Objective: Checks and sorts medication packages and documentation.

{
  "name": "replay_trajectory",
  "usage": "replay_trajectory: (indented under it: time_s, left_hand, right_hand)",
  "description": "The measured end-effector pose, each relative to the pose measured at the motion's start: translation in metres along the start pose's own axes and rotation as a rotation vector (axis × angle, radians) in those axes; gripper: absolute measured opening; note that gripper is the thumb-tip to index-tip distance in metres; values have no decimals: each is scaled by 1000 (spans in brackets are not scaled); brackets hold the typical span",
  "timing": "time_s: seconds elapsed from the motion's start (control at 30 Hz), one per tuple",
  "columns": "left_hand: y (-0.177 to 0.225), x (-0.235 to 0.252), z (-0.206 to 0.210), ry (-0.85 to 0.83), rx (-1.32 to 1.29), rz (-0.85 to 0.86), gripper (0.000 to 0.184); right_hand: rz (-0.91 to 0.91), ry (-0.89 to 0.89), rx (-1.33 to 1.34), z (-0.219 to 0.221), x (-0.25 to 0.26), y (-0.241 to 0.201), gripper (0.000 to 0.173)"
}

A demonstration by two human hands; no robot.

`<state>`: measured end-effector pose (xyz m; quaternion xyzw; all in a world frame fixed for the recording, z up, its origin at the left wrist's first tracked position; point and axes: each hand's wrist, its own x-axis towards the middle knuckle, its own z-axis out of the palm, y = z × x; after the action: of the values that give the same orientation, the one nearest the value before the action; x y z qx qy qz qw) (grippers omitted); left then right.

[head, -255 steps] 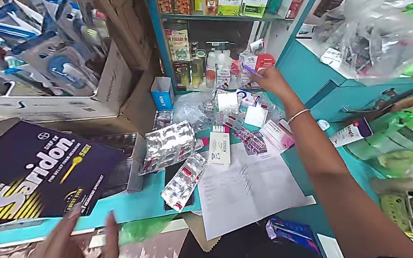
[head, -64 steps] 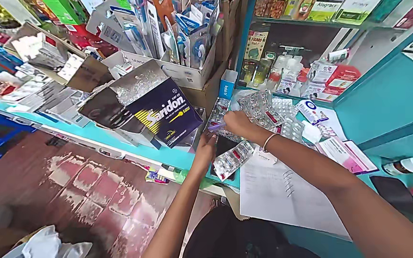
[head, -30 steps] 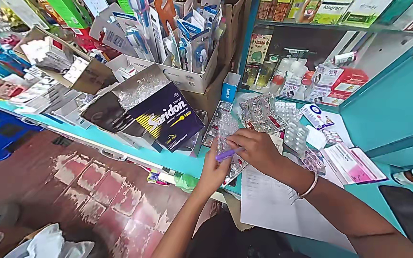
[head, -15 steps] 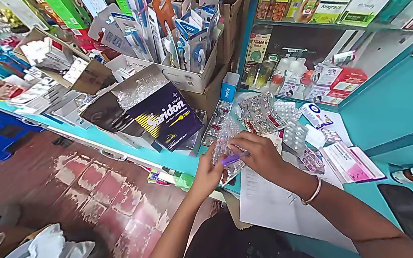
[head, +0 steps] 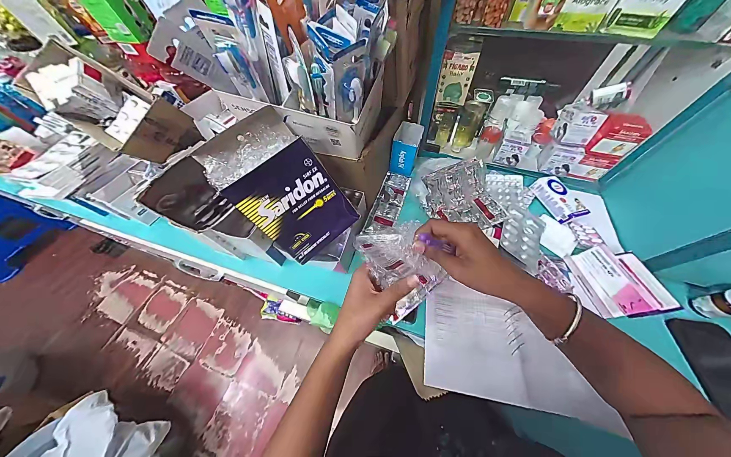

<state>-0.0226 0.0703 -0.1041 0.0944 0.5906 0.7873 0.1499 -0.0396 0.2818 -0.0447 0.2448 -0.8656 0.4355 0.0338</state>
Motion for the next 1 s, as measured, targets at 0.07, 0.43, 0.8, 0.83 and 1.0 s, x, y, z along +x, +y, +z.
replay_trajectory:
  time_s: [0.07,0.43,0.8,0.83,1.0]
  left_hand:
    - [-2,-1,-1,-2,-3,-2,18]
    - [-8,-3,-10,-75,-364,-16,28]
    - [20,2,-9,-59,-40,-115,18]
    - [23,3,-11,-94,-2,-127,18]
    - [40,9,-13,-183,270,-129,20]
  right_hand:
    - [49,-18,64,-1,2,-2,20]
    - [-120,-144,-72,5,-5,-4,28]
    - [-656,52,-600,21,-16,-3,19]
    - [-722,50,-658,20,-17,-4,19]
    - [-858,29,-849,16,-15,-9,21]
